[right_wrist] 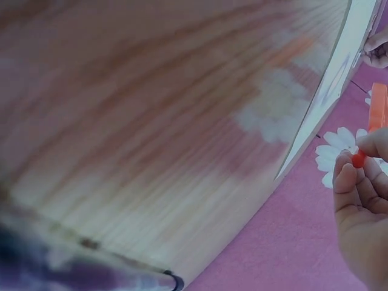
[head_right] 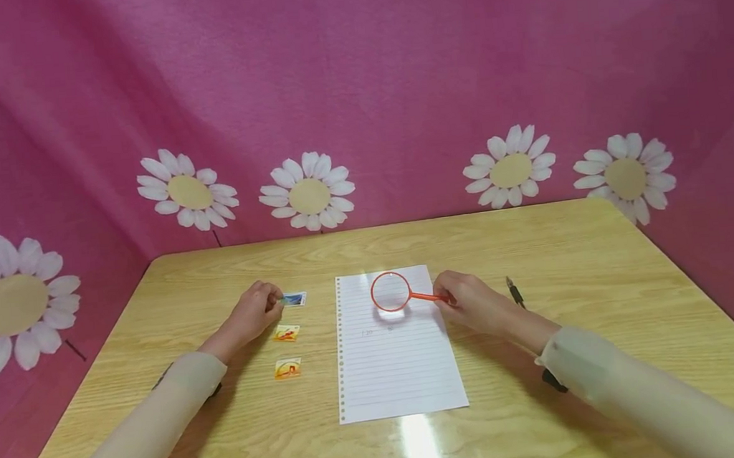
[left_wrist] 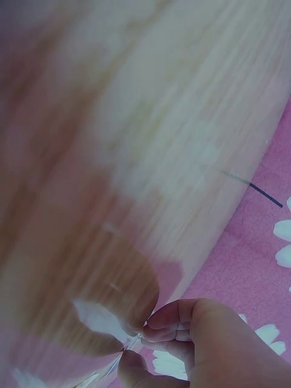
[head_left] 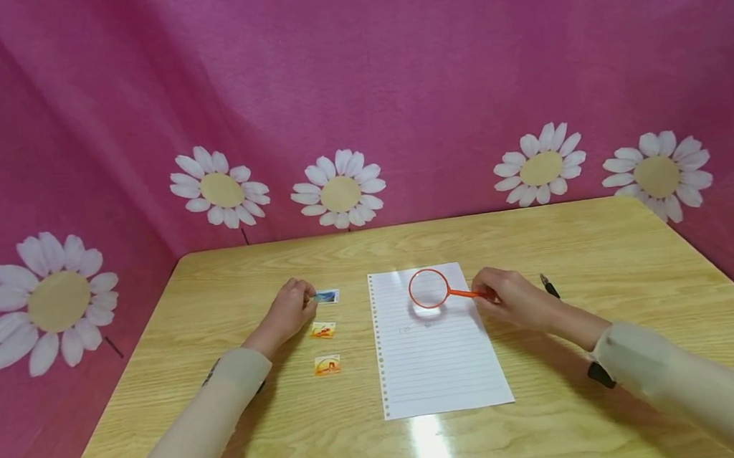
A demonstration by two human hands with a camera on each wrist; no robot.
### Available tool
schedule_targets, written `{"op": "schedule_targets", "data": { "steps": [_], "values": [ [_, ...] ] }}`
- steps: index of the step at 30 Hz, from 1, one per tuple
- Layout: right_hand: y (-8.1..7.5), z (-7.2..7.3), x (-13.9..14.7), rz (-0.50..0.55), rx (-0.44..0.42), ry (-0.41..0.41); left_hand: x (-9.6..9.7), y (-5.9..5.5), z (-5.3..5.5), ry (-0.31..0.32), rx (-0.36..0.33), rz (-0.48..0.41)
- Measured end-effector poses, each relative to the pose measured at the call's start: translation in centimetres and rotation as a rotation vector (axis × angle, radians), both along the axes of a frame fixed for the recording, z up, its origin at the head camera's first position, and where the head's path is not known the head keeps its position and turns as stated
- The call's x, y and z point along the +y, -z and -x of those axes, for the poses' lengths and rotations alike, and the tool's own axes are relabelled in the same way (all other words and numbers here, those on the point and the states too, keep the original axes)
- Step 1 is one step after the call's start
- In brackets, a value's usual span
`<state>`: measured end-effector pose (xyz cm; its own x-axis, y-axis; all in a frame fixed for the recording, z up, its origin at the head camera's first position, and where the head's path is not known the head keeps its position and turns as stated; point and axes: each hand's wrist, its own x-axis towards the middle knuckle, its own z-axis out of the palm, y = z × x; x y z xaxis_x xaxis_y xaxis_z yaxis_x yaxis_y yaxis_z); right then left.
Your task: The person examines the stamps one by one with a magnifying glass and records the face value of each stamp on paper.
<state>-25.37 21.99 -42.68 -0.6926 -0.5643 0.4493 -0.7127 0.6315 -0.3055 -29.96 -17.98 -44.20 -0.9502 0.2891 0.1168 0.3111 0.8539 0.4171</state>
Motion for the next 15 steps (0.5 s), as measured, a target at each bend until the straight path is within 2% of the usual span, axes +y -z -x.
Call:
{"op": "schedule_targets", "data": {
  "steps": [9,15],
  "values": [
    [0.5,-0.4,1.0,0.000,0.061,0.017,0.1,0.0,-0.1,-0.002,-0.001,0.003],
    [0.5,-0.8,1.7,-0.002,0.001,0.055,0.1,-0.1,-0.1,-0.008,-0.011,0.006]
  ]
}}
